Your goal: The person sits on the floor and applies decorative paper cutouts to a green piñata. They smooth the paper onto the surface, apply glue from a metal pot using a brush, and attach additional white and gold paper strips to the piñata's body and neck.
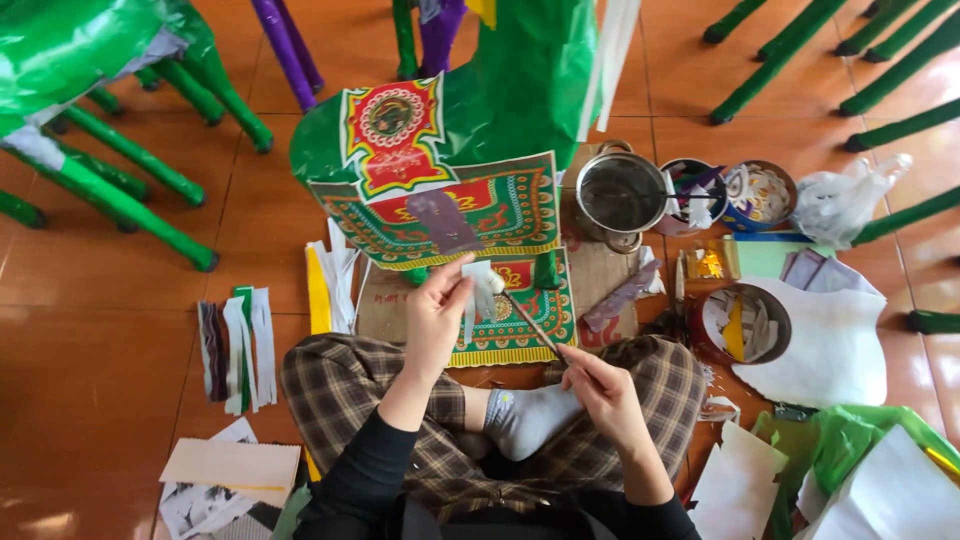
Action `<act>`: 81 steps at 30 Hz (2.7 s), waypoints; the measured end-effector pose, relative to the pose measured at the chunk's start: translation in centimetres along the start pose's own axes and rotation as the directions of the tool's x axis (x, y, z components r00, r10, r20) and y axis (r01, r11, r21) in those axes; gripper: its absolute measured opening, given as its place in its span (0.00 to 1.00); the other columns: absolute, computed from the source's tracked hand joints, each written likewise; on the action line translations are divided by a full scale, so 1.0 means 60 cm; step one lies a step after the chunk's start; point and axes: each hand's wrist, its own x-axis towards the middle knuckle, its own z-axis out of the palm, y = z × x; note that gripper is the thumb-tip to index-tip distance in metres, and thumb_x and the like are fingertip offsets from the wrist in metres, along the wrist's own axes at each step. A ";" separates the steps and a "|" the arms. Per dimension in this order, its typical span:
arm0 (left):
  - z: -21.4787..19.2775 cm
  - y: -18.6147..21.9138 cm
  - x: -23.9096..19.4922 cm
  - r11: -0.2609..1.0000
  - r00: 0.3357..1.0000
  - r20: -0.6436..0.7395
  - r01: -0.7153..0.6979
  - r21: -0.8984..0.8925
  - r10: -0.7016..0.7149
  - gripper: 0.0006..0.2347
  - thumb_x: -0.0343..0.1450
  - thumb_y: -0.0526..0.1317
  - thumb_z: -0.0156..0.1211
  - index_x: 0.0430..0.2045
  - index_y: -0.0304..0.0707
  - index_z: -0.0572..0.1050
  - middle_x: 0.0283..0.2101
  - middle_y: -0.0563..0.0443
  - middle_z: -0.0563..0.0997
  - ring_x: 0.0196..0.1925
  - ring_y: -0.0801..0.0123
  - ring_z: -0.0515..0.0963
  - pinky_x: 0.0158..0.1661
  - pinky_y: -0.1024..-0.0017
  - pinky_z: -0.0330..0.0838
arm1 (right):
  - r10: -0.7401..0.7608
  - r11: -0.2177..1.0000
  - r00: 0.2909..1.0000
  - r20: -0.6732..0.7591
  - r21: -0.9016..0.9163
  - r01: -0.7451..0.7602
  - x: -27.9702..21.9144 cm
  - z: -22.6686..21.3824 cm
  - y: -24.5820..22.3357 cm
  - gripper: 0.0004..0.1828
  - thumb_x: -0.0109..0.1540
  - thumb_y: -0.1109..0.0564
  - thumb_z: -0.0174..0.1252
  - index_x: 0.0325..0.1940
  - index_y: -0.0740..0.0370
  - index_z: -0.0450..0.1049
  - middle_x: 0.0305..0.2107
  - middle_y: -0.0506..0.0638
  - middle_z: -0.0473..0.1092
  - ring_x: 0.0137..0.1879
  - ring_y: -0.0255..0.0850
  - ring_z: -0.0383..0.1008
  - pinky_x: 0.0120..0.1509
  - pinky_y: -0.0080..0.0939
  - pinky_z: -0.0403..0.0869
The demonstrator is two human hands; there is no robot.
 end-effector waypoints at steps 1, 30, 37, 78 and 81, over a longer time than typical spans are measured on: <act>0.000 -0.001 0.000 1.000 1.000 -0.006 0.010 -0.017 -0.010 0.13 0.72 0.36 0.56 0.51 0.37 0.76 0.48 0.48 0.84 0.49 0.71 0.83 0.43 0.80 0.76 | -0.006 1.000 1.000 -0.010 -0.018 0.006 0.002 0.001 0.000 0.20 0.65 0.65 0.48 0.61 0.63 0.72 0.20 0.47 0.67 0.26 0.32 0.67 0.30 0.29 0.63; -0.101 -0.025 -0.032 0.999 0.978 -0.210 0.011 -0.031 -0.017 0.15 0.69 0.26 0.55 0.50 0.34 0.76 0.46 0.37 0.82 0.49 0.60 0.81 0.49 0.62 0.76 | -0.010 0.490 0.919 -0.394 -0.803 -0.339 0.216 -0.217 0.153 0.16 0.63 0.62 0.49 0.51 0.63 0.78 0.27 0.60 0.76 0.39 0.60 0.76 0.47 0.58 0.73; -0.255 -0.111 -0.033 0.961 0.804 -0.593 -0.132 -0.241 -0.039 0.17 0.70 0.24 0.53 0.53 0.34 0.73 0.51 0.41 0.79 0.57 0.67 0.75 0.58 0.61 0.71 | 0.322 0.133 0.931 -0.173 -0.965 -0.225 0.251 -0.092 0.031 0.15 0.59 0.52 0.49 0.42 0.43 0.81 0.32 0.58 0.78 0.46 0.59 0.79 0.50 0.58 0.75; -0.045 0.065 0.075 0.663 0.622 -0.268 -0.582 0.470 0.736 0.17 0.71 0.23 0.50 0.56 0.30 0.71 0.57 0.36 0.76 0.57 0.52 0.78 0.56 0.64 0.75 | 0.188 0.969 0.927 0.325 -0.217 -0.121 0.221 0.165 0.079 0.26 0.53 0.58 0.72 0.54 0.67 0.77 0.47 0.60 0.77 0.56 0.47 0.74 0.60 0.53 0.74; -0.019 0.058 0.081 0.666 0.627 -0.268 -0.571 0.481 0.731 0.17 0.72 0.24 0.49 0.58 0.28 0.69 0.59 0.34 0.74 0.60 0.50 0.75 0.59 0.63 0.72 | 0.192 0.968 0.921 0.339 -0.221 -0.120 0.227 0.163 0.075 0.26 0.53 0.58 0.72 0.54 0.67 0.77 0.47 0.60 0.77 0.56 0.48 0.74 0.61 0.53 0.74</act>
